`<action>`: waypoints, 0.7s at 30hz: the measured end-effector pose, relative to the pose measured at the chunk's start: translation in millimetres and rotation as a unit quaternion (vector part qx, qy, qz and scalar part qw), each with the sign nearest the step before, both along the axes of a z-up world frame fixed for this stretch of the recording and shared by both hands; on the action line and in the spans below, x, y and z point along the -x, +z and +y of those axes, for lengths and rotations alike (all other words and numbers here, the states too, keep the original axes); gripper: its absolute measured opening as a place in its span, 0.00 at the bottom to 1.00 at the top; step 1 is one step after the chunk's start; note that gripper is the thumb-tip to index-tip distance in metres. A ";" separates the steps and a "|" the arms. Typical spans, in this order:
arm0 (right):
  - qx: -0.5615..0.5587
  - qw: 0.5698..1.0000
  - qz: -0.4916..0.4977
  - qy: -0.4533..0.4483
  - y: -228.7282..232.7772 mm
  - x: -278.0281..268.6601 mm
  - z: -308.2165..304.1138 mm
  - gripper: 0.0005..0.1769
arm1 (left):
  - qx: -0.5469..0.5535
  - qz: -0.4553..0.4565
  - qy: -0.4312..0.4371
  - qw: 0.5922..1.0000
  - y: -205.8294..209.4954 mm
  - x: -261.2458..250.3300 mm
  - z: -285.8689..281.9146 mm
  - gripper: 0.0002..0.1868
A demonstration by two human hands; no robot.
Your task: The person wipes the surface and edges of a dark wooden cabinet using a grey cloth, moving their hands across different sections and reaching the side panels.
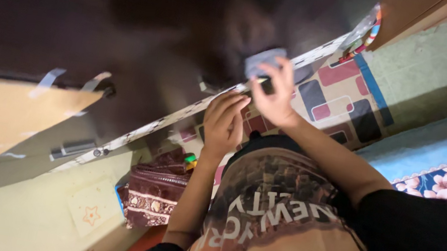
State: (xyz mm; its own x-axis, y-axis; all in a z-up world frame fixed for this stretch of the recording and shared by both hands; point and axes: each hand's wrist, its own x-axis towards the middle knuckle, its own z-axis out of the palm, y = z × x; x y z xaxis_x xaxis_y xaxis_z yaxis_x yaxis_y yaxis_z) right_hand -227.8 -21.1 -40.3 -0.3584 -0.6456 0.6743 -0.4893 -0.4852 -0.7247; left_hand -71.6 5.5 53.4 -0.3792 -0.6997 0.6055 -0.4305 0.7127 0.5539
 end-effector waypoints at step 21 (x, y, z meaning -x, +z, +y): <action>0.099 0.959 0.012 -0.266 -2.5 174.1 -89.6 0.25 | 0.301 -0.179 0.263 0.899 -47.2 82.6 -104.3 0.39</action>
